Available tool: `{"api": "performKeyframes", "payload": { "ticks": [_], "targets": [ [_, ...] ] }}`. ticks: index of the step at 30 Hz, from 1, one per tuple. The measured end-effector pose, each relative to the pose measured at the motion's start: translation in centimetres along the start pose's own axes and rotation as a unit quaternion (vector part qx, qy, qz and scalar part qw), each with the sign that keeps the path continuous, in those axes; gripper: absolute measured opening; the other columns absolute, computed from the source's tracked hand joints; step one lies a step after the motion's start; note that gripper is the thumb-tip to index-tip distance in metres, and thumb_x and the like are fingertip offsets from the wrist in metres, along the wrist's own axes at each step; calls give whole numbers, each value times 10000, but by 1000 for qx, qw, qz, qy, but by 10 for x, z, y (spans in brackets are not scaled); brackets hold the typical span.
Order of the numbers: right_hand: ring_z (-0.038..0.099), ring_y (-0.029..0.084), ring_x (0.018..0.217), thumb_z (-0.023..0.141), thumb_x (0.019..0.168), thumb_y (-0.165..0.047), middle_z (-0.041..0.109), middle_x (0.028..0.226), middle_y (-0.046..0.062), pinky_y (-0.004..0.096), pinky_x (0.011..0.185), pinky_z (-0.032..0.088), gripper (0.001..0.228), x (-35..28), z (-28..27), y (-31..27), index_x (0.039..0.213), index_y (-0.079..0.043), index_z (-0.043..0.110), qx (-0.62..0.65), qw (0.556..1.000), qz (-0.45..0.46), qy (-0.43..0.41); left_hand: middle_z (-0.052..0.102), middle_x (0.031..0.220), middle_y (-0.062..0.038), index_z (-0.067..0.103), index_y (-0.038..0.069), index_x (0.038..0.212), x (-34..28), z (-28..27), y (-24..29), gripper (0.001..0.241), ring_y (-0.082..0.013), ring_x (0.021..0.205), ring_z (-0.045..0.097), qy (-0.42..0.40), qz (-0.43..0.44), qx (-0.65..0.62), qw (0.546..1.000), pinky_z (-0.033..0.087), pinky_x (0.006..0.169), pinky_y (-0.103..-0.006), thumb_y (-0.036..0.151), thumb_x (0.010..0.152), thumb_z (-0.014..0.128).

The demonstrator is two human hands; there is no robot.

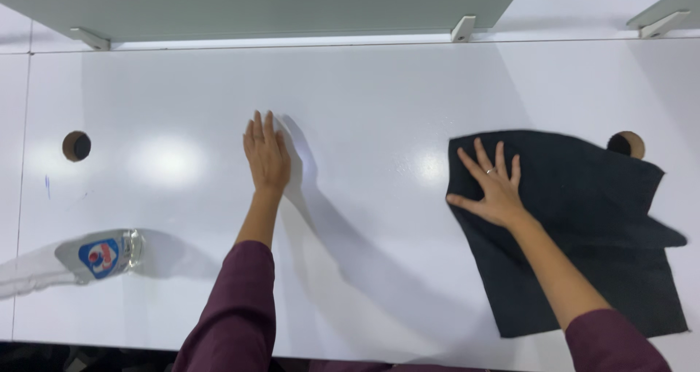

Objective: The person moves an office chair, sprays a white desk surface with cleaning liquid, and wipes the surface with a black cloth.

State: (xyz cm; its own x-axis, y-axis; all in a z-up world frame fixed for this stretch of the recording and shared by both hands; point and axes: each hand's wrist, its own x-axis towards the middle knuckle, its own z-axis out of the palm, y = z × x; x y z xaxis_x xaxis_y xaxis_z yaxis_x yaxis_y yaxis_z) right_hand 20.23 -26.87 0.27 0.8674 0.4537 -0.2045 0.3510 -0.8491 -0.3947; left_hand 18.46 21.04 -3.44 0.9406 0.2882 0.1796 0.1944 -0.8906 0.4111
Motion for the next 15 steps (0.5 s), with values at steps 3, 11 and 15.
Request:
{"api": "performKeyframes", "payload": {
  "ticks": [3,11,15],
  "targets": [
    [-54,465,1533,482,884,-731,103,1700,130,674,1137,-132,866,30,-2,7,1597,-268,314,-23,1000,7,16,355,1632,-233,423,53,1552,35,6,-26,440,-427,1505,306,-9,-14,16,1000,209,1246,-556,158,1126,404],
    [14,448,1571,300,1033,-612,164,1727,110,695,1173,-79,669,98,-17,21,1618,-289,328,-57,995,58,64,306,1672,-167,405,89,1583,52,-6,-41,559,-335,1568,212,-20,-60,-35,997,120,1284,-491,385,1123,290],
    [-23,458,1555,328,1030,-635,151,1718,129,701,1149,-100,704,137,-31,24,1620,-251,311,-27,992,105,64,327,1674,-131,426,107,1575,56,-16,-33,583,-309,1577,211,-19,-72,-45,996,116,1297,-463,437,1113,292]
  ]
}}
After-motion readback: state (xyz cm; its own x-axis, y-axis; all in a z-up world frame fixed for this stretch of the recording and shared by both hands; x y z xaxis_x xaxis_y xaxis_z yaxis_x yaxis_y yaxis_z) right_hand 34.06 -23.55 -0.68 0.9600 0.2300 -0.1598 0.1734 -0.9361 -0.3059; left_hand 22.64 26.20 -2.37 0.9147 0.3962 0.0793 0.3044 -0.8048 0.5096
